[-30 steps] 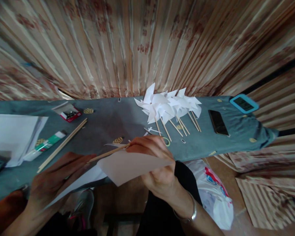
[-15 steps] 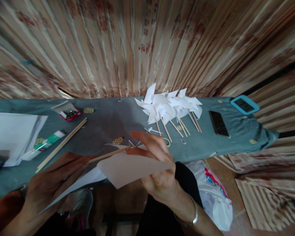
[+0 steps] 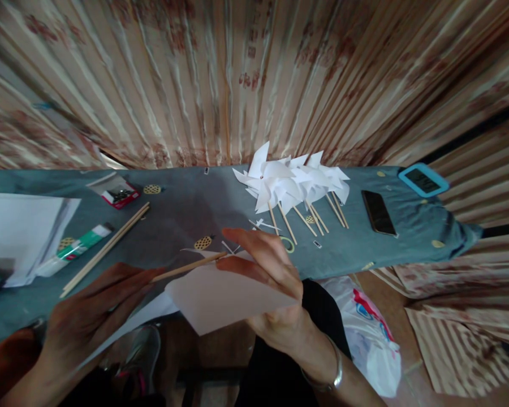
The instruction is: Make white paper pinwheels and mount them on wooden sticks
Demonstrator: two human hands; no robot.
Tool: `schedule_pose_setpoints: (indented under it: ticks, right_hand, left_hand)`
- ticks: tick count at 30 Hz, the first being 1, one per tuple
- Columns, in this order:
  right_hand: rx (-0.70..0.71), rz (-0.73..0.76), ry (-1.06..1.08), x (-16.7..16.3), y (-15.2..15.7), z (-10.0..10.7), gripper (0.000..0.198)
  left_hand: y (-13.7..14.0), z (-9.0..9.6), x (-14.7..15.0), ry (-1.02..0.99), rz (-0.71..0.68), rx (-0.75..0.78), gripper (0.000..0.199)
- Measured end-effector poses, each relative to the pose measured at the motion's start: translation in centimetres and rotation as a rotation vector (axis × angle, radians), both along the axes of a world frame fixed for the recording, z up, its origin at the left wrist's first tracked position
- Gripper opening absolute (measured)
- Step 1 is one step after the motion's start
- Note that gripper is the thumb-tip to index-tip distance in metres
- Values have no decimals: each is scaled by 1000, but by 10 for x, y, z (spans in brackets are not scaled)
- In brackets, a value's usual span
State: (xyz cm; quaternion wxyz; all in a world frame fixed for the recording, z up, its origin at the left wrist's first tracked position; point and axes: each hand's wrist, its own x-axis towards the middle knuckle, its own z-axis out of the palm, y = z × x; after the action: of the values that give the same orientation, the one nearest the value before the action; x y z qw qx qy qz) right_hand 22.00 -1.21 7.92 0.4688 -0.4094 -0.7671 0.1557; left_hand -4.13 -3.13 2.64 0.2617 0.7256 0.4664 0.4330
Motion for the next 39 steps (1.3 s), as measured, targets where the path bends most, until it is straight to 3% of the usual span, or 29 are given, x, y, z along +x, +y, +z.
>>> schedule_pose_setpoints:
  ticks: [21,31,39]
  right_hand:
    - [-11,18,55,0,2,2,38]
    - [8,19,25,-1,4,5,39]
    - [-6,7,26,0,3,-2,30]
  left_hand:
    - [1,-2,0,83,-47,68,31]
    - [-2,-6,-2,95,-61,-21,34]
    - [-2,-2,3,83,-42,28,30]
